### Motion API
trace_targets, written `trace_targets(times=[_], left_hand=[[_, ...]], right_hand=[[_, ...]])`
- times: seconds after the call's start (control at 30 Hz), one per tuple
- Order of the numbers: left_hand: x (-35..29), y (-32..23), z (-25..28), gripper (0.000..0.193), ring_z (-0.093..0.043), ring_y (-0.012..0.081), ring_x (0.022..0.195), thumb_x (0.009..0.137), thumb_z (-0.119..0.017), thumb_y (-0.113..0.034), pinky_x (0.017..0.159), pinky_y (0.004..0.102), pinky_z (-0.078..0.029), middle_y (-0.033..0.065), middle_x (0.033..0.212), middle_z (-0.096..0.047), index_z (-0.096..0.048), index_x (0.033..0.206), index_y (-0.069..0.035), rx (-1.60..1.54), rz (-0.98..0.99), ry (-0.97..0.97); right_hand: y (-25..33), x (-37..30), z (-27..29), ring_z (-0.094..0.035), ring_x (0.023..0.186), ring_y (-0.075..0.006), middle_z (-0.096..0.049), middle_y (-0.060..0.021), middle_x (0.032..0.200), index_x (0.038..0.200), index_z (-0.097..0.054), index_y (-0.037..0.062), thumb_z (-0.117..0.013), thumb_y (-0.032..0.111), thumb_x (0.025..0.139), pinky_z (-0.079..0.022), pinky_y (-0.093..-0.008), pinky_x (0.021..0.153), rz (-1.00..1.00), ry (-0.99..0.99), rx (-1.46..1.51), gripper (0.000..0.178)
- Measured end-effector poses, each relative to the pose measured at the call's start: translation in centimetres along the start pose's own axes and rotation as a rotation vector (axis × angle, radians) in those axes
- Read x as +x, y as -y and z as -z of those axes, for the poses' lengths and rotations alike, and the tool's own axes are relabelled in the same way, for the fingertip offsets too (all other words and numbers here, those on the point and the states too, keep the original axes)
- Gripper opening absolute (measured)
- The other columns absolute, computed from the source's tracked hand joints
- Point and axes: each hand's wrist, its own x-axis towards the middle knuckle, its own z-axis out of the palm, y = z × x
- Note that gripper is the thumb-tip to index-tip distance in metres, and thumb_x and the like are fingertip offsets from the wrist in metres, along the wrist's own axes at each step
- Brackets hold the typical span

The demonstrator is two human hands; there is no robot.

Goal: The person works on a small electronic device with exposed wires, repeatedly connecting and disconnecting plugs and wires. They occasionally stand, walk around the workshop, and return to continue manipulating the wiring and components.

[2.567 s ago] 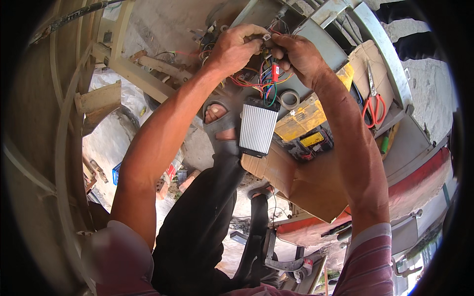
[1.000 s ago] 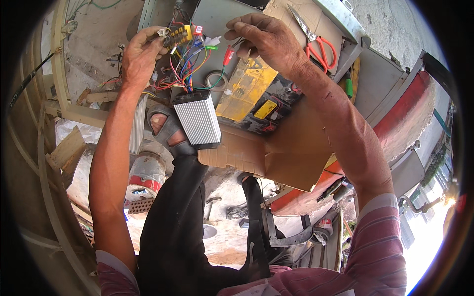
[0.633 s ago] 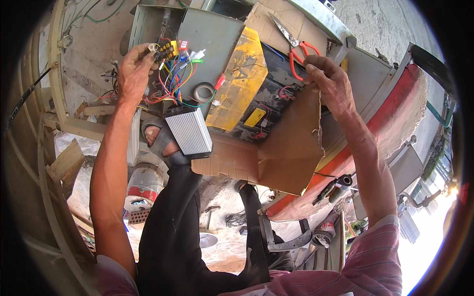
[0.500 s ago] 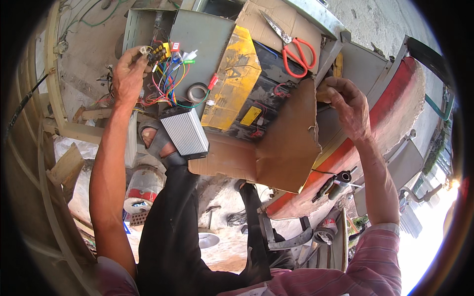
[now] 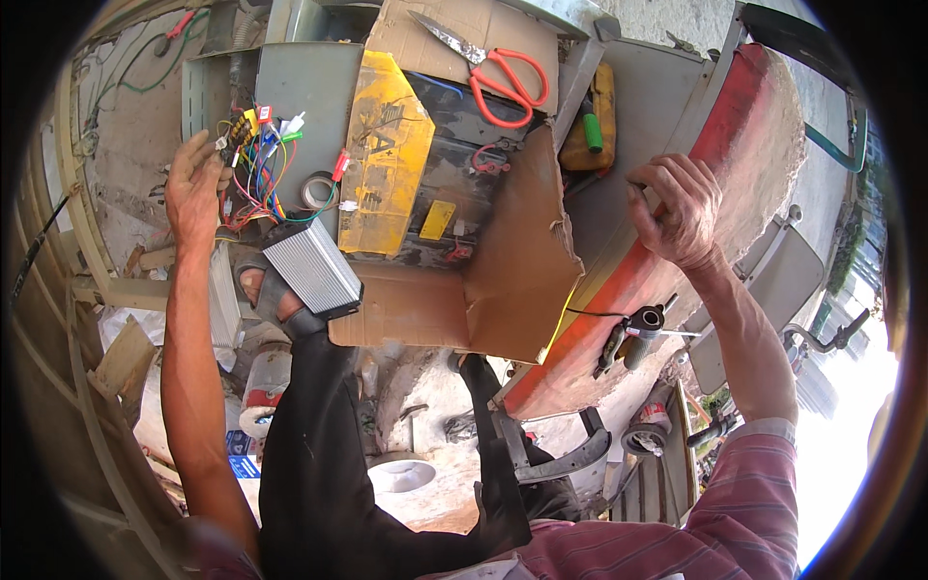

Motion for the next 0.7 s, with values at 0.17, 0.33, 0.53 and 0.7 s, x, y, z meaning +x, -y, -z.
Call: trace_targets(times=[0.17, 0.33, 0.53, 0.7], left_hand=[[-1.4, -0.9, 0.1, 0.044, -0.064, 0.0113, 0.092, 0.101, -0.055, -0.006, 0.081, 0.0273, -0.052, 0.0127, 0.130, -0.062, -0.051, 0.144, -0.002, 0.017, 0.001, -0.007], [-3.3, -2.4, 0.4, 0.030, -0.063, 0.0102, 0.083, 0.100, -0.054, -0.005, 0.075, 0.0262, -0.052, 0.0082, 0.113, -0.067, -0.063, 0.128, -0.001, 0.024, -0.072, -0.129], [-8.1, -3.1, -2.2, 0.017, -0.058, 0.0090, 0.069, 0.091, -0.051, 0.002, 0.067, 0.0240, -0.050, 0.0021, 0.086, -0.064, -0.066, 0.096, -0.002, -0.235, -0.082, -0.087], [-13.2, -3.7, -4.4, 0.018, -0.063, 0.0130, 0.068, 0.089, -0.047, 0.003, 0.065, 0.0282, -0.053, 0.0094, 0.093, -0.068, -0.064, 0.097, -0.001, -0.397, -0.007, -0.035]], right_hand=[[-0.1, -0.2, -0.3, -0.063, 0.074, -0.0220, -0.064, -0.0007, 0.076, 0.087, -0.068, 0.0135, -0.075, 0.014, 0.072, -0.045, -0.0363, 0.066, -0.008, -0.040, -0.010, 0.016], [-0.8, -0.9, -0.8, -0.061, 0.071, -0.0226, -0.062, -0.0009, 0.074, 0.085, -0.067, 0.0136, -0.075, 0.015, 0.073, -0.044, -0.0364, 0.064, -0.004, -0.088, -0.018, 0.014], [-0.8, -1.4, -0.9, -0.063, 0.075, -0.0231, -0.065, -0.0013, 0.078, 0.088, -0.068, 0.0138, -0.072, 0.015, 0.076, -0.046, -0.0365, 0.066, 0.011, -0.119, 0.004, 0.012], [-0.8, -1.7, -1.5, -0.066, 0.083, -0.0243, -0.070, -0.0017, 0.086, 0.093, -0.070, 0.0139, -0.071, 0.015, 0.080, -0.048, -0.0378, 0.073, 0.023, -0.156, -0.026, 0.013]])
